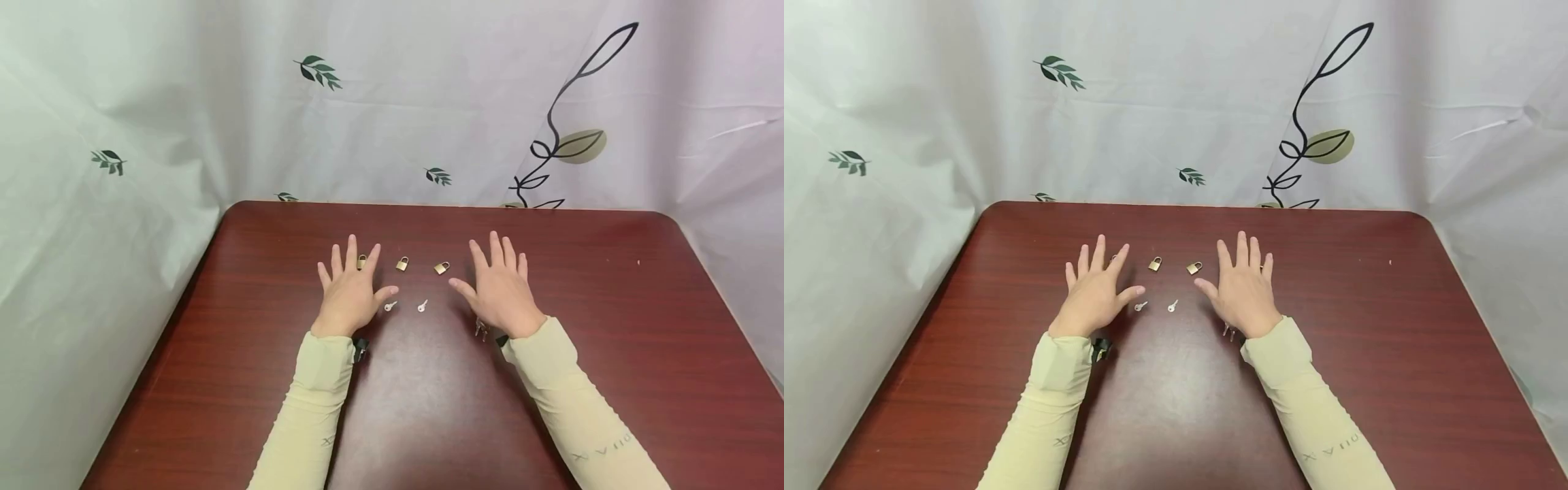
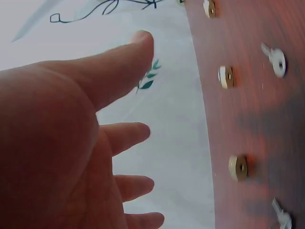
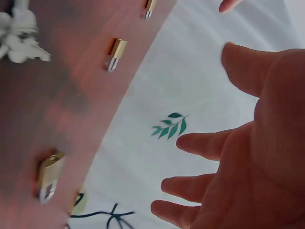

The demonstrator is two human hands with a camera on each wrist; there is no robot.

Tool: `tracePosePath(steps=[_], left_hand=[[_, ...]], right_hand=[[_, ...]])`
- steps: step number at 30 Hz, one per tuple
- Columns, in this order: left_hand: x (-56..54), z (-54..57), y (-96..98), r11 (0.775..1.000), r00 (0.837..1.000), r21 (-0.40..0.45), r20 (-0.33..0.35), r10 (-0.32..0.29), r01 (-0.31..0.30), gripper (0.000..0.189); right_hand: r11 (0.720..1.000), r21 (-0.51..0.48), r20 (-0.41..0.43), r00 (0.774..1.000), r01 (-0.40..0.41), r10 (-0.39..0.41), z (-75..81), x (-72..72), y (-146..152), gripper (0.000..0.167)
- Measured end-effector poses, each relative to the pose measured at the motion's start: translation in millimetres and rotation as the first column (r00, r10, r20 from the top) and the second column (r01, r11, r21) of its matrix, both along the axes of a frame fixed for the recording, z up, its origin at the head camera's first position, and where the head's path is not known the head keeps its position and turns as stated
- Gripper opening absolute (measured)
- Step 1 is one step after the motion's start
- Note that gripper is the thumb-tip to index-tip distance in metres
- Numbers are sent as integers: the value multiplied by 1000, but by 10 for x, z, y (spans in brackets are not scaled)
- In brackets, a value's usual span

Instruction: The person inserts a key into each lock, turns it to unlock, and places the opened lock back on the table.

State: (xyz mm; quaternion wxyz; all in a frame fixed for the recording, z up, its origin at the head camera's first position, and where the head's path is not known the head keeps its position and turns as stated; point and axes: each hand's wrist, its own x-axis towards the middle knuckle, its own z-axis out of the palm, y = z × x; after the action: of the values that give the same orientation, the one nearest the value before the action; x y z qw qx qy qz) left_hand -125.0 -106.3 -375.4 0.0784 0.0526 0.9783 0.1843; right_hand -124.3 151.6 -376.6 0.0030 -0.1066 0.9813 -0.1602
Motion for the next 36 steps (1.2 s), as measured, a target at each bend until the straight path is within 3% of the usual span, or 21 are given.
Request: tracePosePath(steps=[10, 18, 22, 28, 36], left_hand=[[-46, 24, -282, 997, 997, -59, 46, 61, -58, 81], [-13, -13, -386, 994, 996, -68, 1, 91, -91, 77], [-3, -27, -441, 988, 991, -71, 9, 137, -136, 69], [-13, -51, -481, 976, 979, -74, -9, 205, -205, 38], [-26, -83, -515, 969, 970, -68, 32, 241, -239, 39]], right_hand=[[992, 97, 40, 996, -79, 76, 210, -255, -236, 80], [971, 189, 42, 989, -147, 141, 308, -402, -512, 78], [960, 216, 51, 984, -179, 172, 304, -474, -647, 75], [946, 229, 25, 973, -228, 229, 261, -601, -788, 69], [938, 187, -1, 955, -292, 298, 165, -750, -937, 58]])
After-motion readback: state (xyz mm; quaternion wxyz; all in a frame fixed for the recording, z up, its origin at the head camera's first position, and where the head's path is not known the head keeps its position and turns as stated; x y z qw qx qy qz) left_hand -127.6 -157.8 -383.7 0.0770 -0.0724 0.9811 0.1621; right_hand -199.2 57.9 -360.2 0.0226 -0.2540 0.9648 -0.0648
